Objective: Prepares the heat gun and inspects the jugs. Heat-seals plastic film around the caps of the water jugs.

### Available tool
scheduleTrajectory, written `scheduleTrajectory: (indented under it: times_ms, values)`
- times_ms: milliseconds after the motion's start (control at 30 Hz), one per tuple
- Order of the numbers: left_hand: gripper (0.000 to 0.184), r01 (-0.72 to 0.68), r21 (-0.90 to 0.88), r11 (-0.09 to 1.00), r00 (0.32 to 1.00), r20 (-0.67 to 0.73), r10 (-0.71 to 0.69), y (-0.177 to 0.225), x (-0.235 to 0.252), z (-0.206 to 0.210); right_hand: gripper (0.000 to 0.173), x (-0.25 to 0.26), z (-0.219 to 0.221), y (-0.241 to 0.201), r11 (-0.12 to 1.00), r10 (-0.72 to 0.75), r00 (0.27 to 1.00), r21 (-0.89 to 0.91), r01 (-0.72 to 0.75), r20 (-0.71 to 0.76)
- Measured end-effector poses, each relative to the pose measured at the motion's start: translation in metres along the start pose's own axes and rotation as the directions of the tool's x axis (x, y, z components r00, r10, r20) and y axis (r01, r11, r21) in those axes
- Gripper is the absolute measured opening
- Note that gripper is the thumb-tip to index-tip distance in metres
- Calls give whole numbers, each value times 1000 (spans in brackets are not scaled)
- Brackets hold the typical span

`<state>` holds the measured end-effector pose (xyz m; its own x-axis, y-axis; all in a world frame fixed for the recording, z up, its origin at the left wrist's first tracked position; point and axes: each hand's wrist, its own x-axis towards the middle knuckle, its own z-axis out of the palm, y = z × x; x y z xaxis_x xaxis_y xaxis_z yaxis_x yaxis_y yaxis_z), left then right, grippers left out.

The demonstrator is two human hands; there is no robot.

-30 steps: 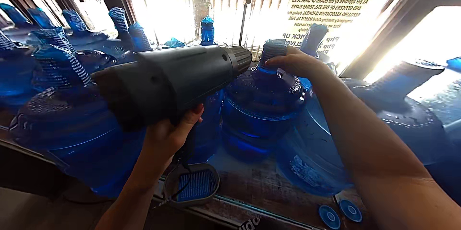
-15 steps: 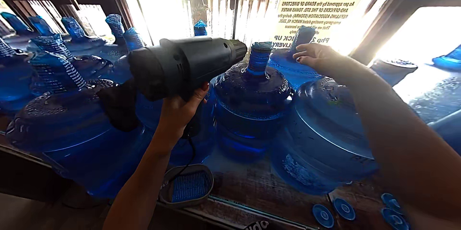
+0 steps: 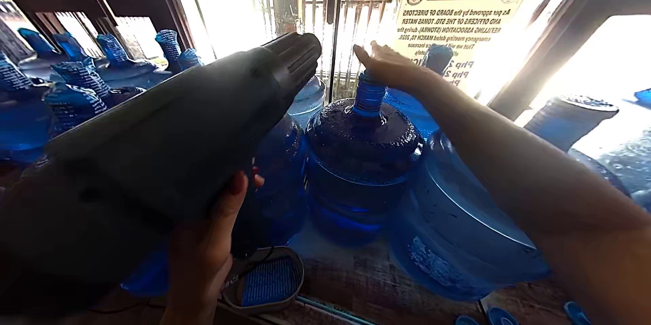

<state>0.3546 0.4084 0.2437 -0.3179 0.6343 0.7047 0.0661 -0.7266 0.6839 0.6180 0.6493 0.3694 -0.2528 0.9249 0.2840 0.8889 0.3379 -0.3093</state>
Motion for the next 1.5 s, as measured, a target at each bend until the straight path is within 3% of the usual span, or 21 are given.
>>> scheduleTrajectory:
  times_ms: [67,133,233,333,367,467,567,700,833,1000,1133,1200,1267,1400,1500]
  values:
    - [36,-6,-57,998,999,-33,4,3,-6,-11,84,19,3,-19,993,59,984,-106,-41,168]
    - [35,-26,-83,996,999,-30,23,7,-12,-19,73,18,-2,-33,983,32,950,-180,25,311]
    - [31,-58,-58,997,996,-69,54,16,-22,-16,60,20,-3,-37,995,67,924,-90,-36,376]
    - [26,-47,8,999,998,-47,47,27,-35,-8,70,45,11,-18,978,187,940,36,-205,286]
    - [25,-37,29,999,998,-40,38,31,-40,-5,75,52,16,-13,977,174,942,71,-202,286]
    - [22,-29,124,992,999,-9,30,45,-46,0,72,25,12,-17,981,12,963,181,-63,270]
    - [22,-39,227,973,997,78,22,56,-35,4,61,-19,2,-13,970,-240,959,78,231,149]
    - [20,-82,382,921,983,185,11,68,-12,17,63,-90,-22,10,945,-270,961,209,253,57]
    - [27,-174,548,818,947,321,-13,77,15,37,63,-185,-50,47,966,-244,967,70,249,-67]
    - [35,-347,677,649,881,472,-21,88,41,80,51,-261,-10,123,917,-370,898,60,394,-237]
    - [32,-493,725,480,812,582,-43,106,60,123,45,-277,16,152,902,-370,819,41,429,-439]
    - [34,-585,728,357,768,639,-47,112,71,145,42,-279,25,156,891,-381,770,19,453,-513]
    - [39,-642,705,301,727,685,-50,116,83,164,41,-278,34,158,886,-388,732,-7,464,-560]
    - [50,-648,744,165,721,668,-184,130,101,198,42,-279,46,155,902,-378,718,-57,428,-585]
    - [54,-724,690,18,660,699,-275,135,121,243,43,-278,50,151,931,-330,733,-76,357,-595]
